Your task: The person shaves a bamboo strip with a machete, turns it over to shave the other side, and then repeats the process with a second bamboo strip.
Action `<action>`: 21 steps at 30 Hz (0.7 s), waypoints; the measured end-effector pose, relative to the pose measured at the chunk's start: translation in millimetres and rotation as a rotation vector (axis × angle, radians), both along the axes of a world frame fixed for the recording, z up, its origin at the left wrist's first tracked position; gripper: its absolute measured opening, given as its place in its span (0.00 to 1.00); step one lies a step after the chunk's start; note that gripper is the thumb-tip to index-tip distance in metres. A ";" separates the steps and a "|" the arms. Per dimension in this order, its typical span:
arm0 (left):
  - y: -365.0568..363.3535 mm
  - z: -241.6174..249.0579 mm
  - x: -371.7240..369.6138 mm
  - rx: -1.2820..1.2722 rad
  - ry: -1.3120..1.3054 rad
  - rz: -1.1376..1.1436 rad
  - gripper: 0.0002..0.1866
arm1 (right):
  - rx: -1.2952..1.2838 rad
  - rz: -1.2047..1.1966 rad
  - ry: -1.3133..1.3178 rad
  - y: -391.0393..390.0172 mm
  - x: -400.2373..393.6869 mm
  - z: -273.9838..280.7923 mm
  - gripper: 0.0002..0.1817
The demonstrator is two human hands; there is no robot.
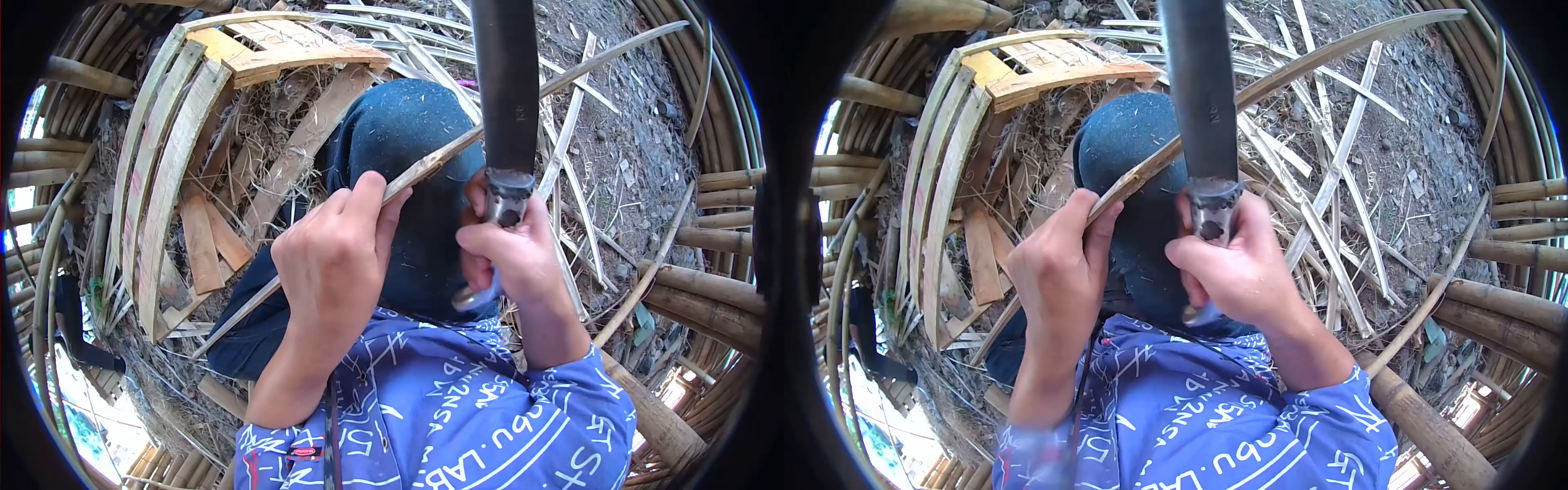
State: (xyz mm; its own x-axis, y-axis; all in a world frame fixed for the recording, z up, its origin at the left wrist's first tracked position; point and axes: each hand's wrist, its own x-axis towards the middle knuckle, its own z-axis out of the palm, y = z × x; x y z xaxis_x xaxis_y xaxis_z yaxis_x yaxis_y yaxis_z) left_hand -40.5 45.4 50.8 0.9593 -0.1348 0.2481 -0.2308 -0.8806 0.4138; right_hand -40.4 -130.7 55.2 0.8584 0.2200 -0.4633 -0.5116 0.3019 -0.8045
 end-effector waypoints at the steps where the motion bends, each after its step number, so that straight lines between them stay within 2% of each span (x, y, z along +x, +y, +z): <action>1: -1.3 1.6 -0.4 0.012 0.011 0.006 0.12 | 0.019 0.003 0.015 5.8 -2.6 -2.1 0.11; 6: 3.3 -0.7 1.2 0.009 -0.012 -0.015 0.12 | -0.122 0.098 0.086 7.4 -5.1 8.4 0.12; 10: -1.0 1.5 0.5 0.044 -0.009 -0.005 0.12 | 0.031 0.000 0.047 10.1 -6.4 -3.2 0.11; 13: 4.2 -0.1 0.7 0.005 0.006 -0.004 0.13 | -0.029 0.130 0.112 12.0 -9.1 2.2 0.11; 16: 3.3 -2.5 0.8 -0.006 -0.005 -0.012 0.13 | -0.103 0.127 0.078 3.1 -4.0 7.4 0.11; 20: 1.9 -1.5 0.6 0.017 -0.001 -0.006 0.13 | 0.034 0.096 0.122 17.2 -12.1 -1.9 0.11; 21: 4.1 -3.9 1.4 0.005 -0.017 -0.011 0.12 | -0.006 0.152 0.107 12.2 -9.2 1.0 0.11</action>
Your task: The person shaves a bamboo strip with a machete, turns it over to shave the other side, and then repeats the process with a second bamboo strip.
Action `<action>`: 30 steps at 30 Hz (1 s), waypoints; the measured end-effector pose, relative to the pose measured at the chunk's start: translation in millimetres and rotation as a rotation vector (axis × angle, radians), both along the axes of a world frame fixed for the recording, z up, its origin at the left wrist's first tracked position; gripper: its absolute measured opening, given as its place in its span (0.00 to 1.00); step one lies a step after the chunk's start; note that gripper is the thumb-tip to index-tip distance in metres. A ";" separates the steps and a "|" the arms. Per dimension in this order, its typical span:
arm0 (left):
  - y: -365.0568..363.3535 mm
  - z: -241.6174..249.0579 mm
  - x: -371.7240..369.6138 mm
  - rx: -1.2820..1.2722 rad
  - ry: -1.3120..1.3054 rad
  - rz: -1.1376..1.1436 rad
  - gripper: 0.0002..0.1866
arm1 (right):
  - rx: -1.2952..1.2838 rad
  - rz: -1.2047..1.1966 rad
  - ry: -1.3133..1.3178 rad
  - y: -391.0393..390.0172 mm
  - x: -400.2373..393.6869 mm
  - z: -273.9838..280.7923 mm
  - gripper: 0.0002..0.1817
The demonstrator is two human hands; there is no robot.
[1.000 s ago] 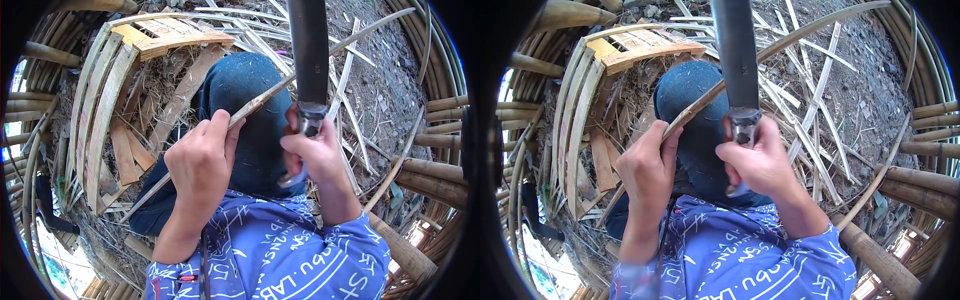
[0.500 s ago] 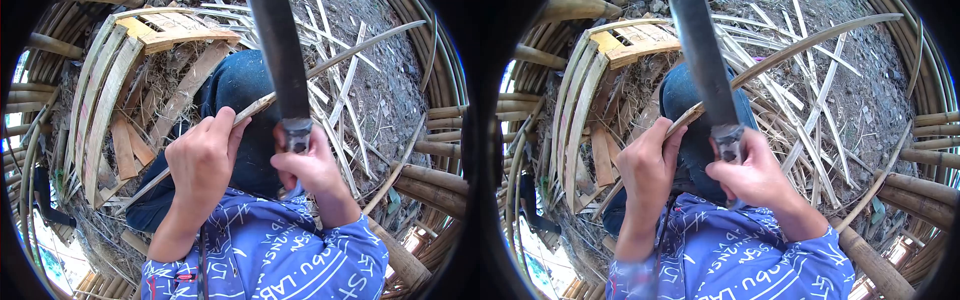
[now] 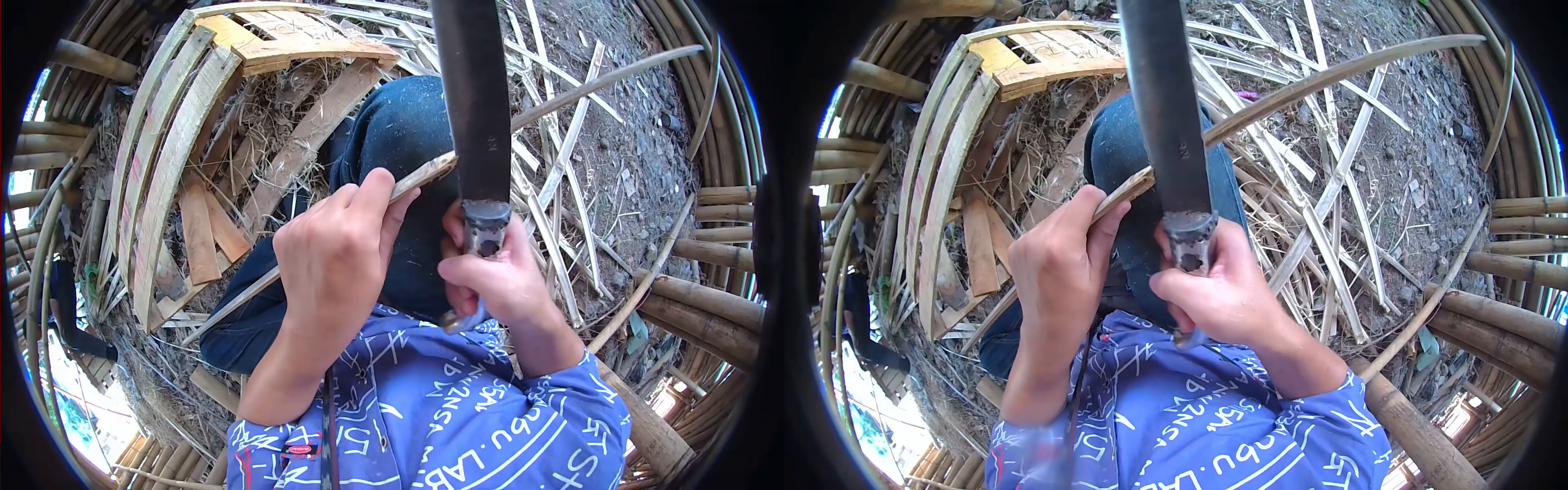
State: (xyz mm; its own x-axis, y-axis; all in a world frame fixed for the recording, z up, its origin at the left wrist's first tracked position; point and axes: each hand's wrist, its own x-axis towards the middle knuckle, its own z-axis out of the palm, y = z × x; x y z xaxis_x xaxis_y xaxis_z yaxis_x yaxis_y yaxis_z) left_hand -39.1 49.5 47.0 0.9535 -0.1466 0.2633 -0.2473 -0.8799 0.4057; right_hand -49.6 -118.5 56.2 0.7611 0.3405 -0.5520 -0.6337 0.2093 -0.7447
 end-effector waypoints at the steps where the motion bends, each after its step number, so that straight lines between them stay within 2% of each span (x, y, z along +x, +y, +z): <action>1: 1.8 -1.5 0.1 -0.010 -0.011 -0.007 0.12 | 0.002 -0.001 -0.001 -4.0 2.2 4.0 0.11; 3: 1.4 -0.5 0.5 -0.008 0.001 -0.015 0.12 | -0.082 0.001 -0.013 -9.4 4.3 9.1 0.11; 7: 1.1 0.2 -1.4 -0.005 0.012 -0.008 0.11 | 0.051 -0.027 0.038 0.8 -3.2 -0.6 0.11; 11: 4.7 -2.9 0.0 -0.007 -0.002 -0.024 0.11 | -0.022 -0.010 0.014 -14.1 4.4 8.6 0.11; 13: 2.1 -0.7 0.3 -0.007 -0.011 -0.024 0.10 | 0.040 -0.054 0.038 -8.4 0.0 3.3 0.11; 16: 4.7 1.3 -0.2 -0.083 0.038 -0.023 0.09 | -0.099 0.048 0.017 -8.8 -3.4 6.1 0.11; 20: 3.9 1.2 -0.6 -0.090 0.063 -0.009 0.10 | 0.084 -0.060 0.041 -13.8 -1.8 3.4 0.12; 23: 5.9 0.0 2.3 0.000 0.005 -0.016 0.10 | -0.003 0.070 0.067 -10.8 -11.1 3.8 0.12; 25: 9.2 -2.8 2.2 -0.034 0.010 -0.043 0.10 | -0.015 0.066 0.033 -18.2 -10.6 5.9 0.12; 27: 5.8 -2.9 1.5 -0.037 0.019 -0.033 0.11 | 0.103 -0.045 0.052 -20.5 -8.6 5.7 0.12; 29: 5.5 -1.9 0.8 -0.035 0.017 -0.016 0.11 | 0.106 0.003 0.053 -11.9 -16.9 -1.2 0.12; 30: 7.5 -1.6 0.7 -0.048 0.022 -0.024 0.11 | 0.029 0.061 0.048 -13.1 -19.1 1.3 0.12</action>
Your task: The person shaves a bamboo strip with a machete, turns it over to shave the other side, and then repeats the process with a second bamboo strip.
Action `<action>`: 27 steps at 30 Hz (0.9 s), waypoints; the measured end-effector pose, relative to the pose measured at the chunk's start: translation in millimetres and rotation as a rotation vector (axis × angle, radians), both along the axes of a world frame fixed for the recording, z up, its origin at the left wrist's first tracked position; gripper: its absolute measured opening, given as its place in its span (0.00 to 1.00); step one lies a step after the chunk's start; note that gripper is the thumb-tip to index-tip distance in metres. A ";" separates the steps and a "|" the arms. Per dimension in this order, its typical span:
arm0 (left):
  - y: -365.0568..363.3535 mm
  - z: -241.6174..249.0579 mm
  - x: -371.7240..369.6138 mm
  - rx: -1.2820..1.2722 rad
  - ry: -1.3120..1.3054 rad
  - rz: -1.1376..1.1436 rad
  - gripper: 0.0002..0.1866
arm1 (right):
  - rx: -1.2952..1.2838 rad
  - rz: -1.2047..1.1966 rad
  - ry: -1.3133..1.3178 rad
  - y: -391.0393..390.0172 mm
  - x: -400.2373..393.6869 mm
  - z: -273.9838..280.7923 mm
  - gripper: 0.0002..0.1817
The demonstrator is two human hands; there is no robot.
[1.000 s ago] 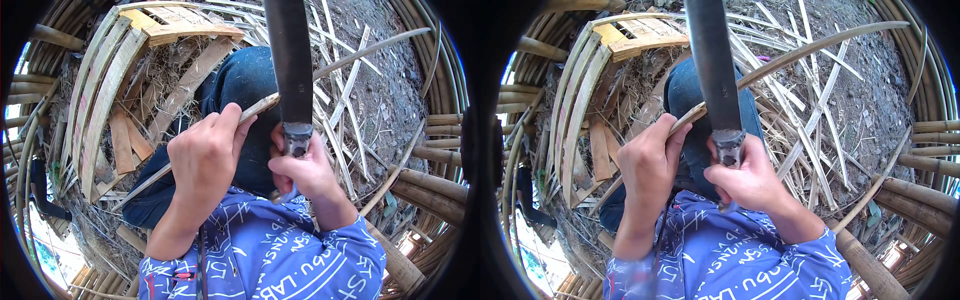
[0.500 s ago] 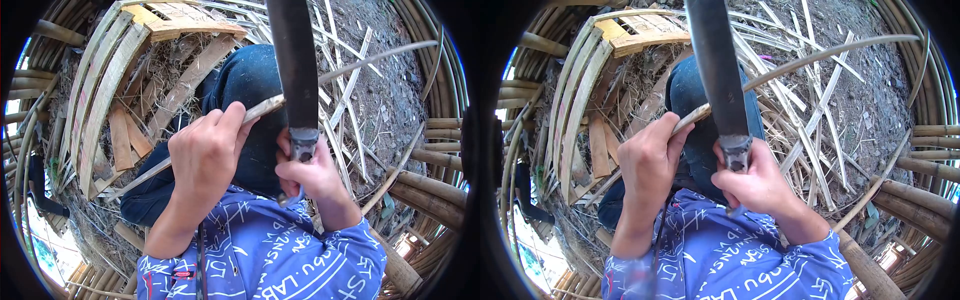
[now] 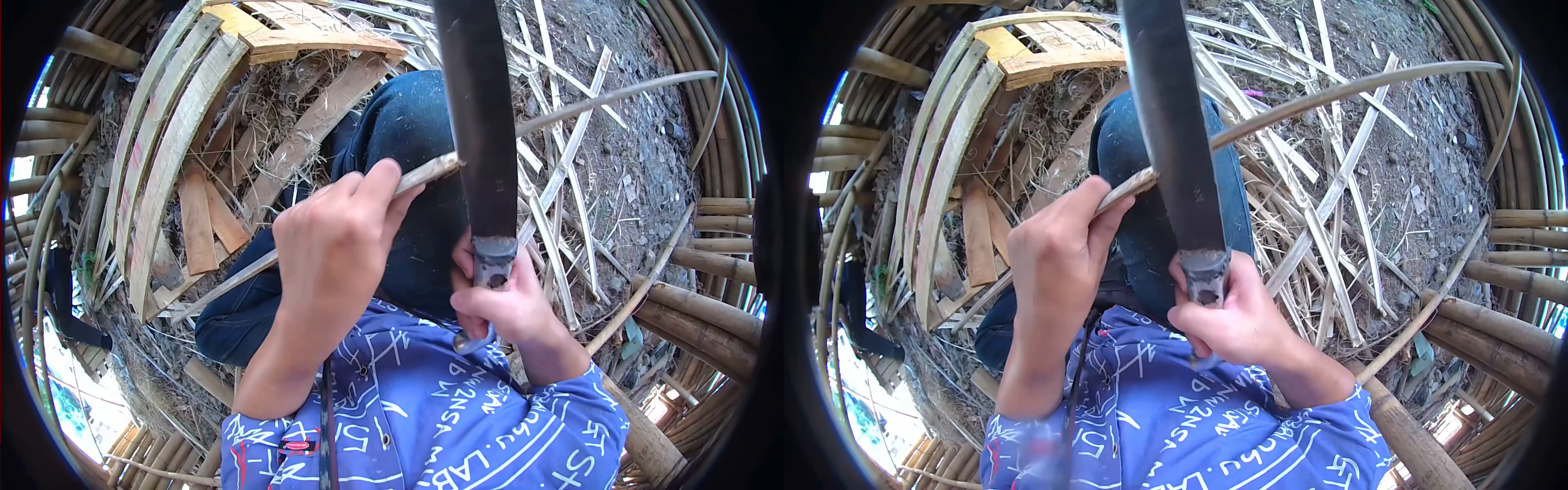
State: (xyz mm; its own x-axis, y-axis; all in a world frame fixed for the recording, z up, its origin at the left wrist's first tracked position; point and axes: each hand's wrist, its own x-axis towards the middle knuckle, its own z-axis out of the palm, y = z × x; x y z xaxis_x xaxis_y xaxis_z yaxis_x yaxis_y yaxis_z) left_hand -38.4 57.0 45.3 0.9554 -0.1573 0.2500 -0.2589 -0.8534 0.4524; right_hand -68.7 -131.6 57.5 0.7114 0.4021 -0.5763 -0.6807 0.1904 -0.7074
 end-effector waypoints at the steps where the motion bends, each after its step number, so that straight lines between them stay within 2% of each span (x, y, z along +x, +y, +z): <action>1: 1.5 -0.1 0.9 -0.013 0.005 -0.009 0.11 | -0.076 0.058 -0.009 -2.4 0.1 2.4 0.12; 4: 0.4 -2.3 2.8 -0.018 -0.014 -0.004 0.12 | 0.030 -0.061 -0.005 -10.4 5.0 4.1 0.10; 7: -2.1 0.1 1.5 0.001 0.009 0.006 0.12 | 0.057 -0.046 -0.009 4.2 -5.9 -5.7 0.11; 8: -0.4 -0.8 3.0 0.003 0.004 0.006 0.12 | -0.032 0.025 0.038 3.6 -4.1 0.4 0.11; 12: 1.4 -3.3 3.3 -0.032 -0.002 -0.013 0.12 | 0.038 -0.059 0.013 -6.6 4.1 2.5 0.11; 16: 4.5 -1.0 2.4 -0.037 0.039 -0.010 0.12 | -0.016 0.038 0.037 3.2 -0.7 -2.4 0.11; 19: 6.6 -4.3 4.1 -0.078 0.027 -0.026 0.12 | -0.009 0.011 0.010 -4.2 4.8 3.1 0.11; 23: 10.8 -1.2 3.8 -0.127 0.067 -0.038 0.12 | 0.072 -0.184 -0.108 -12.9 6.4 -1.7 0.12; 25: 16.3 1.2 3.0 -0.205 0.221 -0.029 0.12 | 0.074 -0.250 -0.158 -18.7 10.5 2.8 0.12; 27: 16.9 4.5 2.5 -0.213 0.230 -0.047 0.12 | -0.021 -0.322 -0.234 -27.0 14.4 4.5 0.11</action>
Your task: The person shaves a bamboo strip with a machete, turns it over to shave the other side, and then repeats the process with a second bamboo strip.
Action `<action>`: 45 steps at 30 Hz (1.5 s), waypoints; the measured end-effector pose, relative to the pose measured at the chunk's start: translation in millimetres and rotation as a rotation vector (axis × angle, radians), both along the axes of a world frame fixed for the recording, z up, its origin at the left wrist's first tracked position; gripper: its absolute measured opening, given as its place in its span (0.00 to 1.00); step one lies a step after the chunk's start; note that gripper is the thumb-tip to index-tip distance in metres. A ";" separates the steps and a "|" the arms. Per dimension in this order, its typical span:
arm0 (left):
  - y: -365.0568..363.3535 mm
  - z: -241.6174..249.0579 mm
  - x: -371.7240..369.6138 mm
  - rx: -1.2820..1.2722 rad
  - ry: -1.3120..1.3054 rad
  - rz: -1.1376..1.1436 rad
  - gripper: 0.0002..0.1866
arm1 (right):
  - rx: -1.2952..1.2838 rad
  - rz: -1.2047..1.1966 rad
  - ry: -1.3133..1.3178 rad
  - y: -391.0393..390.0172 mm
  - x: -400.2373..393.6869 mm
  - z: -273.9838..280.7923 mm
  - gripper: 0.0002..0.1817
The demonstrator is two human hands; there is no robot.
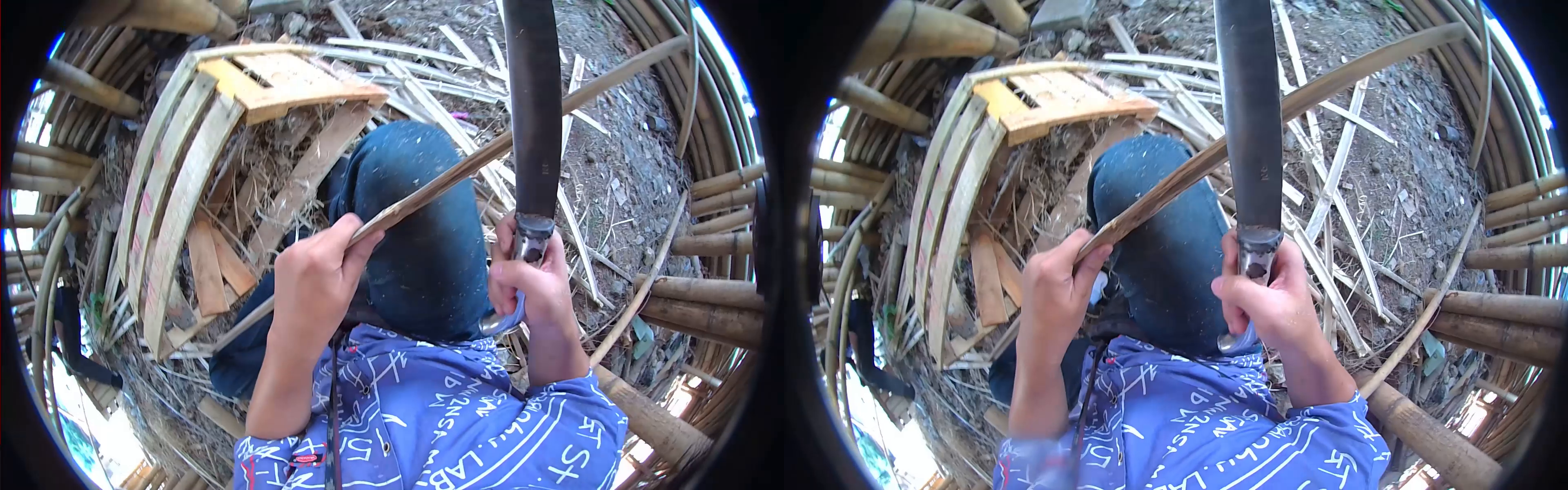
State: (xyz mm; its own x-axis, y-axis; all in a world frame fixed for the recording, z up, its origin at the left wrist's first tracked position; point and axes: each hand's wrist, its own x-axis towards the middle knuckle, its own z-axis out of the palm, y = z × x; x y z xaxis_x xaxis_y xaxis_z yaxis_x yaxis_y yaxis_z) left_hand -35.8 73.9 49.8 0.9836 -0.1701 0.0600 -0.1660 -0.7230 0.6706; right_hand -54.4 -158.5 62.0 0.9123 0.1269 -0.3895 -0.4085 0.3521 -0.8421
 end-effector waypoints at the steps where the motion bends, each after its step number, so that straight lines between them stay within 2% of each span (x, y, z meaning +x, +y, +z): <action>1: -0.3 2.2 -0.9 0.009 0.020 0.007 0.12 | -0.056 -0.026 -0.011 -4.6 1.1 -1.4 0.09; 4: 1.0 4.8 -2.2 -0.014 0.028 -0.004 0.12 | -0.210 -0.110 -0.084 -11.2 7.2 2.2 0.08; 6: 1.8 10.0 -1.6 0.104 0.005 -0.023 0.12 | -0.236 -0.120 -0.105 -16.4 11.1 4.0 0.08; 8: 4.0 11.6 -0.9 0.111 0.006 -0.047 0.12 | -0.372 -0.177 -0.149 -17.0 14.4 4.5 0.06; 10: 7.2 10.1 -0.6 0.090 0.075 -0.059 0.12 | -0.448 -0.196 -0.160 -22.6 18.4 -4.8 0.06; 12: 10.3 10.6 -2.9 0.113 0.056 -0.071 0.13 | -0.880 -0.213 -0.356 -30.7 24.6 -21.0 0.05; 14: 15.3 8.8 -6.6 0.109 0.111 -0.049 0.15 | -0.912 -0.255 -0.297 -34.4 31.7 -29.2 0.06; 16: 20.6 6.3 -12.0 0.055 0.164 -0.040 0.17 | -1.220 -0.242 -0.468 -40.1 39.2 -35.8 0.07; 18: 23.8 6.3 -16.6 0.002 0.220 -0.025 0.18 | -1.179 -0.241 -0.424 -43.1 45.0 -39.3 0.09; 20: 25.3 7.6 -19.8 -0.035 0.299 -0.011 0.19 | -1.307 -0.264 -0.571 -49.7 51.5 -57.8 0.11; 27: 23.2 6.2 -23.2 -0.098 0.374 0.024 0.19 | -1.317 -0.319 -0.633 -41.7 57.2 -63.3 0.13; 32: 5.9 1.4 -14.3 -0.051 0.300 0.006 0.19 | -1.211 -0.206 -0.689 -24.8 48.2 -58.6 0.12; 35: 2.6 1.7 -13.1 -0.058 0.310 0.005 0.19 | -1.372 -0.123 -0.832 -23.7 48.2 -59.2 0.12; 40: -2.4 5.6 -17.2 -0.057 0.253 0.023 0.18 | -1.322 -0.053 -0.827 -32.1 62.4 -61.7 0.13; 42: -3.0 3.7 -20.3 0.006 0.135 0.000 0.17 | -1.378 -0.043 -0.881 -39.0 72.1 -67.7 0.15; 45: -3.0 4.8 -23.7 -0.008 0.142 0.017 0.18 | -1.429 -0.034 -0.928 -41.3 83.0 -68.3 0.17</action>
